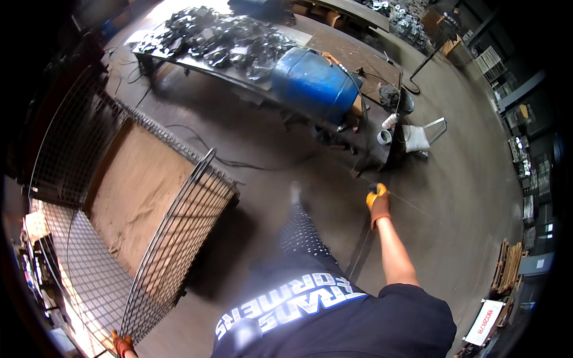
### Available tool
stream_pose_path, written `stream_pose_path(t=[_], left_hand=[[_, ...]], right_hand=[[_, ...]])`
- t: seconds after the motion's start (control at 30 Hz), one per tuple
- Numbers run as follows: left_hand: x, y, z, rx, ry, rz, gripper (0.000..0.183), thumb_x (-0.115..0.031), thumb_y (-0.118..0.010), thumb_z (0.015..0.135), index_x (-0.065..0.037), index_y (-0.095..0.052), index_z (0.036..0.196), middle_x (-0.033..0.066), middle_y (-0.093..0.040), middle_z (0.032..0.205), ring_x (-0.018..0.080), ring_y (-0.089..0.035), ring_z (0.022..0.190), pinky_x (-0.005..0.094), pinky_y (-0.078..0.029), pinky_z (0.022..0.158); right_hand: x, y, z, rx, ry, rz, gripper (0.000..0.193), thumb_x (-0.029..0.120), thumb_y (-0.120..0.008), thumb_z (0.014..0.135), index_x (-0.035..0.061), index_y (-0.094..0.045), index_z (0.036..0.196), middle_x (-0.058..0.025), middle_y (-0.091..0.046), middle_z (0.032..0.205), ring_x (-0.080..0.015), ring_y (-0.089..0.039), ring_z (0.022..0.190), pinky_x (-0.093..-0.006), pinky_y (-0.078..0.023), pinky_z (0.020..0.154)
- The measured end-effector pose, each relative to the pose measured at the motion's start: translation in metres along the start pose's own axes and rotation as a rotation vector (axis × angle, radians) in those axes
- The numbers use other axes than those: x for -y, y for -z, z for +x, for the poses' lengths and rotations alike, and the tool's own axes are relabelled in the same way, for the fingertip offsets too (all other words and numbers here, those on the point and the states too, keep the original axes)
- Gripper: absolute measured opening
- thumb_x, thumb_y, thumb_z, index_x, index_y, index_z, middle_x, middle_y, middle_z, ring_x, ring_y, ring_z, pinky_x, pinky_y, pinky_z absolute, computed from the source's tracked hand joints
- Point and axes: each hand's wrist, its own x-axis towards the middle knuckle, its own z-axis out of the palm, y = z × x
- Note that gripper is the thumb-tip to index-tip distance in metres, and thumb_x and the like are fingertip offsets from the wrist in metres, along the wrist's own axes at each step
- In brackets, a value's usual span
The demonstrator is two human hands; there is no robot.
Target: The person uses an air nozzle to blow dust off the floor inside a large wire cage, then uses a piece of metal to clean debris from a workspace. The person then picks up two metal cast engine or pump components one by one from a table, clears them with a handheld air nozzle, and places them inside the wire cage.
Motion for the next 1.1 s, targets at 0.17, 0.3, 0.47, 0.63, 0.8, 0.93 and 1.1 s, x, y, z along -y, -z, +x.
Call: stream_pose_path(t=[0.17, 0.3, 0.47, 0.63, 0.8, 0.93, 1.1], left_hand=[[-0.137, 0.063, -0.049, -0.203, 0.302, 0.006, 0.050, -0.009, -0.059, 0.087, -0.004, -0.042, 0.134, 0.0172, -0.058, 0.118, 0.0281, -0.055, 0.099, 0.0360, -0.047, 0.083], [-0.240, 0.134, -0.060, -0.435, 0.295, -0.116, 0.051, -0.013, -0.057, 0.089, -0.005, -0.041, 0.136, 0.0185, -0.056, 0.124, 0.0322, -0.055, 0.108, 0.0371, -0.046, 0.090], [-0.544, 0.262, -0.108, -0.542, -0.165, -0.234, 0.052, -0.009, -0.059, 0.085, -0.004, -0.045, 0.134, 0.0202, -0.053, 0.130, 0.0333, -0.052, 0.119, 0.0332, -0.040, 0.101], [-0.792, 0.337, -0.191, -0.423, -0.679, -0.742, 0.051, 0.001, -0.059, 0.077, 0.001, -0.051, 0.127, 0.0183, -0.056, 0.124, 0.0318, -0.054, 0.114, 0.0388, -0.039, 0.102], [-1.022, 0.319, -0.246, 0.286, -1.067, -1.139, 0.051, -0.005, -0.060, 0.082, -0.002, -0.048, 0.131, 0.0173, -0.057, 0.124, 0.0260, -0.053, 0.118, 0.0363, -0.041, 0.102], [-1.155, 0.281, -0.272, 0.901, -0.932, -1.350, 0.064, -0.030, -0.064, 0.089, -0.003, -0.037, 0.139, 0.0154, -0.053, 0.129, 0.0222, -0.049, 0.120, 0.0340, -0.040, 0.100], [-1.245, 0.296, -0.281, 1.694, -0.435, -1.303, 0.080, -0.057, -0.062, 0.083, -0.024, -0.028, 0.148, 0.0184, -0.023, 0.151, 0.0346, -0.035, 0.132, 0.0489, -0.030, 0.106]], right_hand=[[0.126, -0.041, 0.247, 0.068, 0.104, -0.245, 0.033, 0.019, -0.066, 0.075, 0.0012, -0.060, 0.102, -0.0175, -0.065, 0.093, -0.0269, -0.062, 0.085, -0.0357, -0.048, 0.077], [0.214, -0.130, 0.382, 0.263, 0.072, -0.313, 0.049, 0.023, -0.066, 0.076, 0.0052, -0.057, 0.120, -0.0187, -0.063, 0.115, -0.0328, -0.060, 0.107, -0.0383, -0.048, 0.088], [0.236, -0.224, 0.506, 0.463, -0.151, -0.602, 0.055, 0.031, -0.066, 0.078, 0.0061, -0.053, 0.126, -0.0193, -0.058, 0.123, -0.0338, -0.058, 0.113, -0.0405, -0.047, 0.092], [0.218, -0.314, 0.542, 0.416, -0.169, -0.841, 0.042, 0.034, -0.063, 0.081, 0.0203, -0.057, 0.119, -0.0076, -0.062, 0.122, -0.0273, -0.062, 0.108, -0.0401, -0.052, 0.085], [0.249, -0.288, 0.530, 0.413, -0.175, -0.900, 0.028, 0.024, -0.068, 0.081, 0.0136, -0.060, 0.106, -0.0062, -0.067, 0.102, -0.0204, -0.067, 0.094, -0.0347, -0.054, 0.071], [0.197, -0.258, 0.479, 0.496, -0.463, 0.362, 0.010, 0.016, -0.057, 0.086, 0.0105, -0.050, 0.090, -0.0010, -0.051, 0.077, -0.0141, -0.050, 0.067, -0.0300, -0.041, 0.055], [0.199, -0.155, 0.371, 0.283, 0.592, -0.083, 0.028, 0.025, -0.062, 0.079, 0.0086, -0.058, 0.101, -0.0100, -0.059, 0.086, -0.0274, -0.058, 0.077, -0.0387, -0.046, 0.068]])
